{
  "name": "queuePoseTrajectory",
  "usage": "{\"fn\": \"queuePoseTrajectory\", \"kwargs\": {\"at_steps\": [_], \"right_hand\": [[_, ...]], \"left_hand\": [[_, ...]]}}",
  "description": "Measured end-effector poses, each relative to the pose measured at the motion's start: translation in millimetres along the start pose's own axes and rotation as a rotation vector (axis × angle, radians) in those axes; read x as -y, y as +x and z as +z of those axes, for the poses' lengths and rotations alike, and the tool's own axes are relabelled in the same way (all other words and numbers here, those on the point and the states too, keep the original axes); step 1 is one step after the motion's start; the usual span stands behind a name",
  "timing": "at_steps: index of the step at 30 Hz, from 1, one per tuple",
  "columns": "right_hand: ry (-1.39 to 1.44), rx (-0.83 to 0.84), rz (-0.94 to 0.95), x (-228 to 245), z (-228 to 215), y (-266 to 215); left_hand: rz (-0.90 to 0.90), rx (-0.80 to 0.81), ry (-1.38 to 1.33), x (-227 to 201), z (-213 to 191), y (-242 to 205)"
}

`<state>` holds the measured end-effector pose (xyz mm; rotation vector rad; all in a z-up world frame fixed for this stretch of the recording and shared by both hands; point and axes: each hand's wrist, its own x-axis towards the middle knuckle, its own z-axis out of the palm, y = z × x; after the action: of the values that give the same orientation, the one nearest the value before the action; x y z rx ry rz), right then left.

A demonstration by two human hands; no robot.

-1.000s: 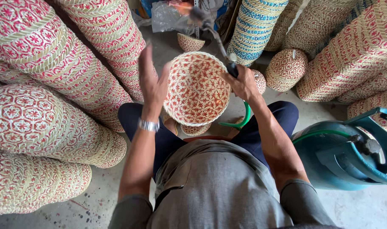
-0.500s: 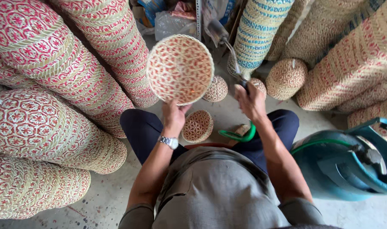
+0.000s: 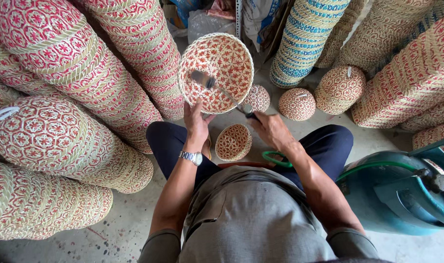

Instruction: The person uses a handheld blowtorch to apply heat to the surface of woven baskets. They pick up baskets from a stack, rotate them to treat the exterior and interior, and place them back down.

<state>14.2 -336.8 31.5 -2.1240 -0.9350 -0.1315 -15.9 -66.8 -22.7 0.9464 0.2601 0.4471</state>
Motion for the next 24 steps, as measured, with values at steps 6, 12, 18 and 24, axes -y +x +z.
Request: {"fn": "queuePoseTrajectory", "kwargs": {"at_steps": [6, 12, 18, 24], "right_hand": [[0.127, -0.081, 0.164, -5, -34, -47], [0.216, 0.039, 0.532, -1, -58, -58], [0.194, -0.016, 0.365, 6, -49, -9], [0.046, -0.022, 0.118, 10, -37, 4]], "left_hand": [[-0.025, -0.177, 0.006, -24, -31, 29], [0.173, -0.121, 0.254, -58, -48, 40], [0.169, -0.131, 0.743, -50, -46, 46], [0.290, 0.003, 0.839, -20, -62, 62]]}}
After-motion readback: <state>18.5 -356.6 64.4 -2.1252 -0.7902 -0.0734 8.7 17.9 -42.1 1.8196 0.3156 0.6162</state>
